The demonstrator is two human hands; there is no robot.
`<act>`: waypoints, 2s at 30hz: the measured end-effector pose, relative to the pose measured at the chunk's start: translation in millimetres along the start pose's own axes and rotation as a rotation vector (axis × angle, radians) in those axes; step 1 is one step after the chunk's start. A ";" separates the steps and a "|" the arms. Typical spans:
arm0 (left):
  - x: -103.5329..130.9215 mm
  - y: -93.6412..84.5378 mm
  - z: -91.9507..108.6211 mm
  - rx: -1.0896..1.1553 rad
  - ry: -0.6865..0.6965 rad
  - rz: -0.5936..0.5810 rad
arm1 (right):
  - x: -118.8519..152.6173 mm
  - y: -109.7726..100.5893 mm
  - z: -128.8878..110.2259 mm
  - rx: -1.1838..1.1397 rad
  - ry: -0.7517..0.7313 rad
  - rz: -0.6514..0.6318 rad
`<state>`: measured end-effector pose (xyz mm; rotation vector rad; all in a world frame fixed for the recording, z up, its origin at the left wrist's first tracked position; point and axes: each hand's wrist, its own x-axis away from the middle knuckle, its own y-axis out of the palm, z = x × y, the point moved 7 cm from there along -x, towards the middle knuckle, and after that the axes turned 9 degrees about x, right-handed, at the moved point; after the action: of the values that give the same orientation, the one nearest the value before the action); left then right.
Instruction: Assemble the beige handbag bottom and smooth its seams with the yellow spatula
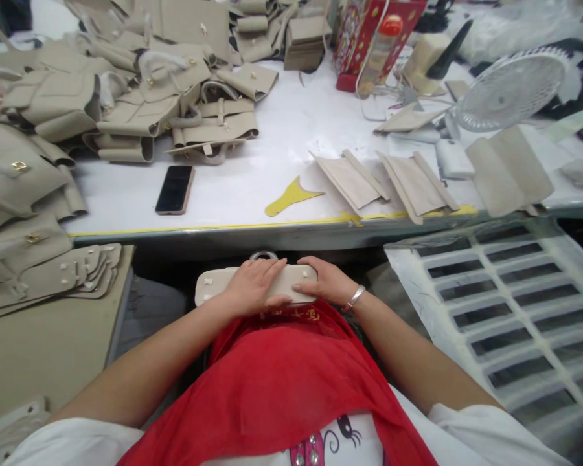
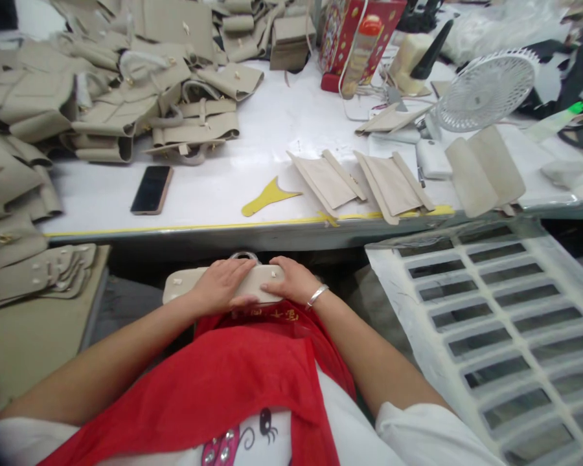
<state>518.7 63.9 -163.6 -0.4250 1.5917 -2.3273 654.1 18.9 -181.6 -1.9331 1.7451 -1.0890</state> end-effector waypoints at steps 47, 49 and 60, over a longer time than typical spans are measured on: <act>47.1 -25.0 -67.2 0.069 -0.137 -0.004 | -20.8 16.9 -76.1 0.572 -0.443 0.010; 46.2 -24.6 -67.8 0.076 -0.124 0.014 | -23.4 20.7 -80.1 0.583 -0.445 0.002; 52.2 -31.9 -77.7 0.345 -0.189 0.011 | -44.7 32.3 -85.6 0.689 -0.240 -0.175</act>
<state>437.8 120.3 -156.5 -0.5317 1.0783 -2.4076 572.3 76.0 -161.4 -1.6903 0.9133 -1.2417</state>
